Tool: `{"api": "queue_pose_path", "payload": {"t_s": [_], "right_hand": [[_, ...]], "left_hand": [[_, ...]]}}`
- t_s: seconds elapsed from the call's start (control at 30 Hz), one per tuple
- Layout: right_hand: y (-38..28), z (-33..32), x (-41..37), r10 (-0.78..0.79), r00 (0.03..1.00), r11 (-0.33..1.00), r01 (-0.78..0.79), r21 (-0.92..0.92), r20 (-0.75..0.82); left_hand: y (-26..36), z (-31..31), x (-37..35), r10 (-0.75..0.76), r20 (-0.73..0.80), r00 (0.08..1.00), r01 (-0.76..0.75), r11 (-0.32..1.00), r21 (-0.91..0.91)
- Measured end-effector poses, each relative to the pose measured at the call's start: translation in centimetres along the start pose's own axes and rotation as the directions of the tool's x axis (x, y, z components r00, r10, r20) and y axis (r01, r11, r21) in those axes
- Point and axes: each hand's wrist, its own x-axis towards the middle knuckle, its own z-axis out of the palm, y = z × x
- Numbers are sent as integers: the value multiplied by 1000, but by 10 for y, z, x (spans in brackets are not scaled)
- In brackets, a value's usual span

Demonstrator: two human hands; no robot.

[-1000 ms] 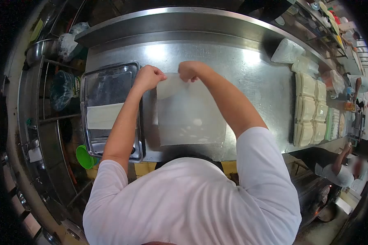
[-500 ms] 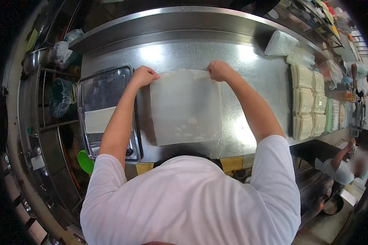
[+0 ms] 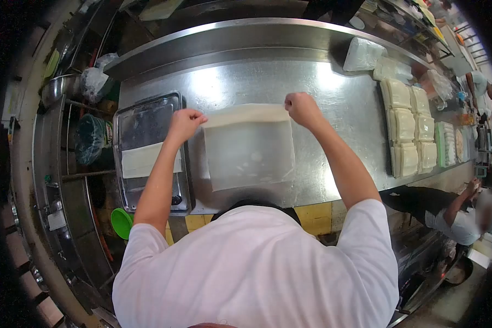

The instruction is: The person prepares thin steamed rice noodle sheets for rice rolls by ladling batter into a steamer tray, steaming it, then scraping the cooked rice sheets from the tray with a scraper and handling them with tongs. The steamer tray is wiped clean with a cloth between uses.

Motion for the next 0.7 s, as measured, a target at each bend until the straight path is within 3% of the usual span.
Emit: {"api": "queue_pose_path", "payload": {"t_s": [0.17,0.23,0.33,0.4,0.47,0.5,0.57,0.6,0.67,0.7], "right_hand": [[15,38,-74,40,998,999,-41,25,43],[21,60,-101,56,996,998,-56,-8,72],[4,59,-110,129,984,991,-122,-60,123],[-18,66,-110,186,972,981,-176,-79,142],[-32,85,-103,25,999,995,-29,97,41],[-34,97,-100,25,999,995,-29,97,40],[-32,121,-93,-190,980,967,198,-161,67],[-24,125,-92,-188,980,967,197,-161,69],[2,120,-90,12,998,947,8,-320,62],[13,114,-90,9,998,947,12,-322,66]], "left_hand": [[-24,29,-65,175,-46,983,-169,978,124],[-30,40,-87,205,27,978,-207,965,159],[-27,40,-104,85,111,990,-102,982,161],[-27,40,-106,79,86,993,-90,987,132],[-26,39,-105,74,57,996,-80,992,102],[-26,39,-103,106,29,994,-108,990,92],[-26,39,-101,136,0,991,-136,988,79],[-27,38,-100,143,-18,990,-142,988,55],[-29,35,-101,149,-39,988,-148,989,28],[-30,31,-103,126,-44,991,-125,992,31]]}}
